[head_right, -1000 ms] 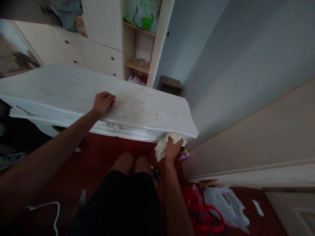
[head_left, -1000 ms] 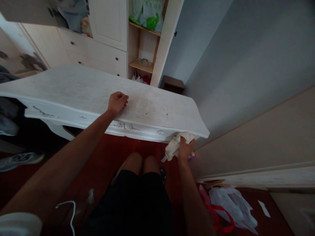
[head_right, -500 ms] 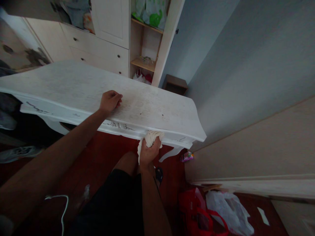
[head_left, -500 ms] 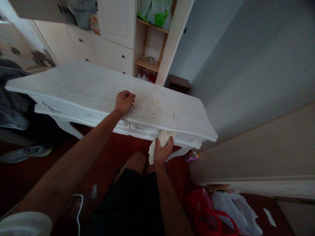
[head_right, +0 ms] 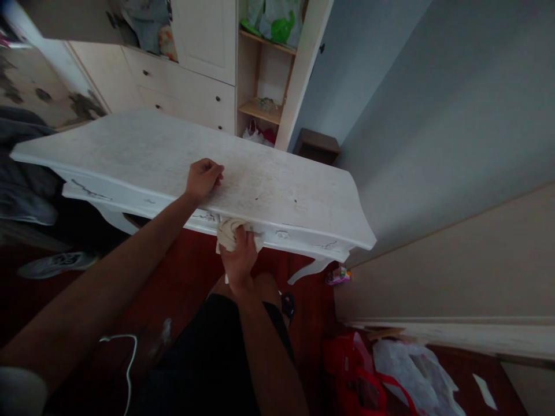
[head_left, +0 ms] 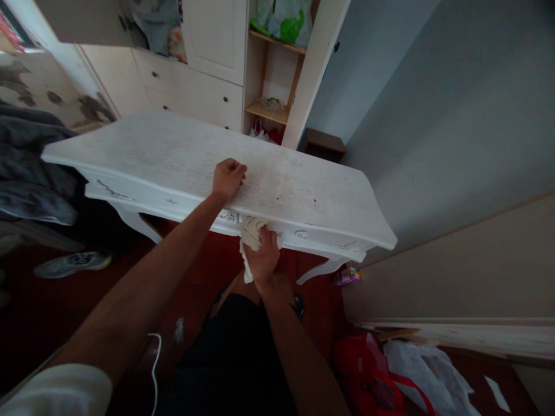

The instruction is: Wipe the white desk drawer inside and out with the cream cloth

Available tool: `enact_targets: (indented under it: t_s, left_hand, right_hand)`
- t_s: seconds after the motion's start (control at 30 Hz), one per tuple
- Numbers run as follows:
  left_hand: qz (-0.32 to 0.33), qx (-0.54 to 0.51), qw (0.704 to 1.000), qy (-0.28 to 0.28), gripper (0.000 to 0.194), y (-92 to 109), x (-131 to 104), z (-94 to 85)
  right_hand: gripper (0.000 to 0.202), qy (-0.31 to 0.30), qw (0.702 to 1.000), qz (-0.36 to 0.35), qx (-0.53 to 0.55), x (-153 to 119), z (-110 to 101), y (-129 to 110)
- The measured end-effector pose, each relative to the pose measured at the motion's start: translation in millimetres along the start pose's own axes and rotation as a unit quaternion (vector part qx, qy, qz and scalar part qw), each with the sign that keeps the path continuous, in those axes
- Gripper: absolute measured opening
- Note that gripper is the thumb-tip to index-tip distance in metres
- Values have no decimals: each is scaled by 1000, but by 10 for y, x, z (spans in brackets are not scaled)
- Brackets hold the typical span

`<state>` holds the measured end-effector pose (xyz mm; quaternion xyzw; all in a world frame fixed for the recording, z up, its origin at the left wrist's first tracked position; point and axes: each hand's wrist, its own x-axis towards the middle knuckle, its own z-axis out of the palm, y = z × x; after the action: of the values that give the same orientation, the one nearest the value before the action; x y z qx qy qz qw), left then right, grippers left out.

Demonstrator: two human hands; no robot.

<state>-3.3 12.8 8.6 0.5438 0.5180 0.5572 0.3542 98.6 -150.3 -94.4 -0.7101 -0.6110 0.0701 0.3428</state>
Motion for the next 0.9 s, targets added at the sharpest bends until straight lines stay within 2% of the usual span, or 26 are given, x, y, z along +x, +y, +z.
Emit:
enact_targets:
  t_s: [0.1,0.2,0.3,0.4,0.7,0.8,0.9]
  left_hand:
    - [3,3,1000,1,14,-5,-4,-7]
    - [3,2,1000,1,14,-9,-2,-19]
    - [3,-16,1000,-2,14,-15,1,-35]
    - [1,-28,1000,3,15,-16,3,-46]
    - [-9,-51,999,16,17,0,8,-50]
    - [-11,-51,998,19,18,7,4,-44]
    - [-6,-60,998,16,18,-1,11,-38]
  right_hand:
    - [55,-68,995,-60,-34,50,41,-96]
    - [57,-108,988,-85,-68,77,12,-56]
    - [55,-142,980,-89,-111,80,-98,123]
    - [55,-152,973,-64,-159,55,-276,393]
    - [57,-103,961,-13,-255,-39,-1029,1364]
    - [55,-61,960,33,-270,-45,-1291,1666]
    - [51,14,967,80,-240,-53,-1543,1937]
